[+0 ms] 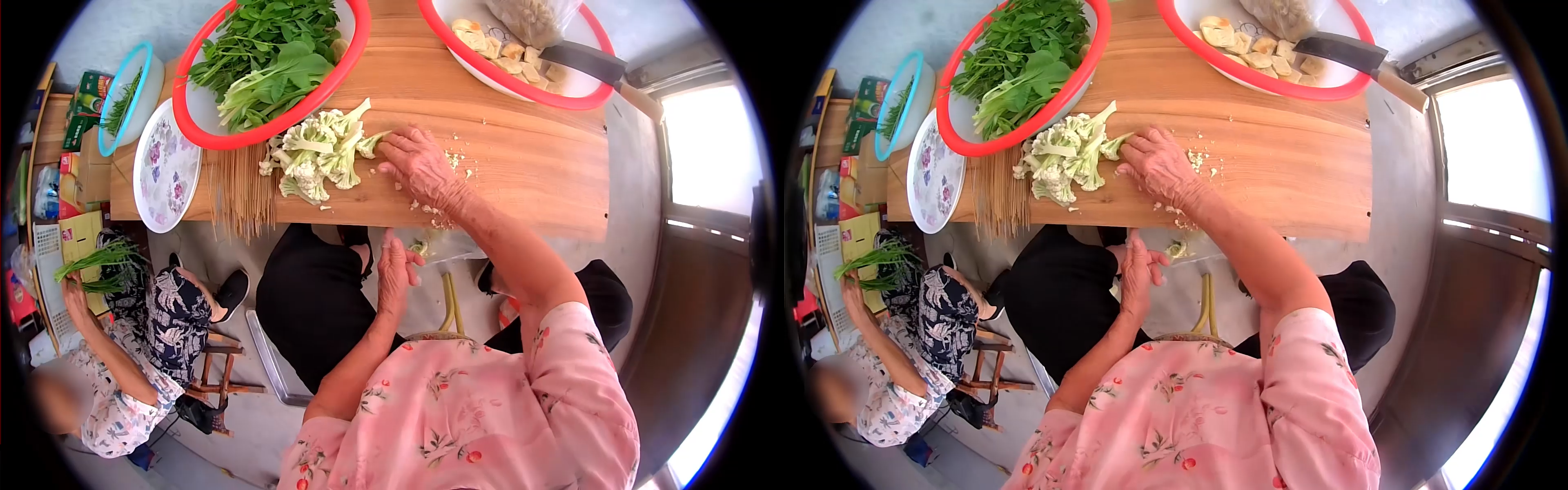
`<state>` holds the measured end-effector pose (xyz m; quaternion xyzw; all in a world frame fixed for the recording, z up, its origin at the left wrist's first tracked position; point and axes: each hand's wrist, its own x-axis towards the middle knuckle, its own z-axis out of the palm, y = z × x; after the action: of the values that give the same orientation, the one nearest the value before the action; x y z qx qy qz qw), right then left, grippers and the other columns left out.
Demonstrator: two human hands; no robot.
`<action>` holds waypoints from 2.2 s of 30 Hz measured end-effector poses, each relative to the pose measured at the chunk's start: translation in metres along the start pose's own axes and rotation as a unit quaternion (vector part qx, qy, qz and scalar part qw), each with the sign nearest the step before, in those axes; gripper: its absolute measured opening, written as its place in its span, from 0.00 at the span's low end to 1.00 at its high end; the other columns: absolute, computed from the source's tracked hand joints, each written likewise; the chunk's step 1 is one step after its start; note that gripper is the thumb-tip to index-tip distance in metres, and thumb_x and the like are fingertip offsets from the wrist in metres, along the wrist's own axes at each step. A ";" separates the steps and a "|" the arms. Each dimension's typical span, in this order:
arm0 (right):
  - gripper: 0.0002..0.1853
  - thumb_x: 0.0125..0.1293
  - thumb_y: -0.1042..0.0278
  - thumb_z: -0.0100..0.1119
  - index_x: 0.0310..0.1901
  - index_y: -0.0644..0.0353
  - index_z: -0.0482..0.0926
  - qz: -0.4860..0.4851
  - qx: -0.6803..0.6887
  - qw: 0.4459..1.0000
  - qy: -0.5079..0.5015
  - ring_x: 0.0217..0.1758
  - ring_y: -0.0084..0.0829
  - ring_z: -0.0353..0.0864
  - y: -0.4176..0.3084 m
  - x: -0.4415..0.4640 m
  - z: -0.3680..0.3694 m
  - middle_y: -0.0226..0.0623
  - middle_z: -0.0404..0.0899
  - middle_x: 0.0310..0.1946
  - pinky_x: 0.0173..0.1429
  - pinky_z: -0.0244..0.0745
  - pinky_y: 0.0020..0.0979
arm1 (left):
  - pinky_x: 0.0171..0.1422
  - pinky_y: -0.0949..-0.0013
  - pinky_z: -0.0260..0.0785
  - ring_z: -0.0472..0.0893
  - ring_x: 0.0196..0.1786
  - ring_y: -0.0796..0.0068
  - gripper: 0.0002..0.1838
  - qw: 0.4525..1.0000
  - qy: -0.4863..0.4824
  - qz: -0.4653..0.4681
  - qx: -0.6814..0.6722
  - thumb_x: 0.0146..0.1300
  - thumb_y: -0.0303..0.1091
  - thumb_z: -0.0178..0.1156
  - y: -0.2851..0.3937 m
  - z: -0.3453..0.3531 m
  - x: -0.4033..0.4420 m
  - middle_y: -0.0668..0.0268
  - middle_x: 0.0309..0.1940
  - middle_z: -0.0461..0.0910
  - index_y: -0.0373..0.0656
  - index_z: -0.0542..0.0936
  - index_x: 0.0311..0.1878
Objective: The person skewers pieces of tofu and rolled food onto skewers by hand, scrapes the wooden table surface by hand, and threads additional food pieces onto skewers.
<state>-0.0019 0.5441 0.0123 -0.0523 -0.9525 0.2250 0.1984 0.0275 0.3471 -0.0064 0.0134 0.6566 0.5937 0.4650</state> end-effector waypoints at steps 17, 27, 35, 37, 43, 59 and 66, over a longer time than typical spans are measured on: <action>0.20 0.60 0.59 0.55 0.50 0.62 0.73 -0.091 -0.004 0.995 -0.044 0.58 0.42 0.68 -0.016 -0.015 0.029 0.42 0.71 0.54 0.61 0.65 0.38 | 0.22 0.81 0.58 0.62 0.17 0.87 0.35 1.000 -0.023 -0.017 0.007 0.68 0.58 0.36 0.004 0.000 -0.004 0.64 0.26 0.75 0.42 0.54 0.69; 0.27 0.61 0.49 0.52 0.53 0.65 0.71 0.044 -0.176 0.981 0.063 0.61 0.47 0.65 0.064 -0.039 -0.037 0.47 0.70 0.53 0.67 0.57 0.42 | 0.22 0.81 0.59 0.63 0.15 0.87 0.32 1.000 -0.010 -0.011 0.013 0.70 0.53 0.37 0.000 -0.003 -0.004 0.65 0.24 0.74 0.41 0.54 0.69; 0.25 0.64 0.54 0.50 0.54 0.66 0.70 -0.012 0.059 0.996 -0.059 0.61 0.46 0.65 0.021 -0.045 -0.032 0.49 0.69 0.55 0.66 0.59 0.41 | 0.21 0.81 0.59 0.62 0.15 0.87 0.30 1.000 -0.002 -0.014 0.024 0.71 0.51 0.36 -0.003 -0.001 0.000 0.65 0.24 0.75 0.42 0.53 0.69; 0.23 0.64 0.55 0.51 0.53 0.65 0.70 -0.012 0.056 0.994 -0.090 0.60 0.46 0.66 0.012 -0.028 -0.015 0.48 0.70 0.54 0.65 0.60 0.41 | 0.21 0.81 0.59 0.62 0.15 0.87 0.30 0.999 0.001 -0.029 0.022 0.71 0.51 0.36 -0.006 -0.002 -0.001 0.65 0.24 0.75 0.43 0.54 0.69; 0.23 0.64 0.56 0.50 0.54 0.66 0.69 -0.030 0.042 0.997 -0.059 0.61 0.46 0.63 0.028 0.010 0.013 0.47 0.69 0.54 0.67 0.57 0.42 | 0.21 0.81 0.59 0.62 0.15 0.87 0.30 0.999 -0.003 -0.037 0.015 0.71 0.51 0.37 -0.003 0.000 -0.001 0.65 0.24 0.75 0.43 0.54 0.69; 0.31 0.63 0.47 0.48 0.57 0.68 0.67 0.015 -0.077 0.997 -0.002 0.64 0.47 0.64 0.060 -0.032 -0.022 0.52 0.67 0.58 0.69 0.57 0.42 | 0.22 0.81 0.60 0.62 0.16 0.87 0.31 1.000 0.015 -0.022 0.001 0.71 0.52 0.36 0.001 0.000 0.001 0.65 0.24 0.74 0.43 0.52 0.69; 0.31 0.65 0.48 0.46 0.58 0.69 0.65 -0.040 0.058 0.996 -0.052 0.67 0.44 0.60 0.050 -0.048 -0.029 0.50 0.64 0.61 0.72 0.50 0.44 | 0.22 0.81 0.60 0.62 0.16 0.87 0.32 1.000 0.016 -0.009 0.024 0.70 0.54 0.36 -0.002 -0.003 -0.001 0.65 0.25 0.74 0.43 0.53 0.69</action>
<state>0.0540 0.5913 -0.0037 0.0089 -0.9482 0.2745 0.1599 0.0268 0.3433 -0.0075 0.0092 0.6781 0.5734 0.4597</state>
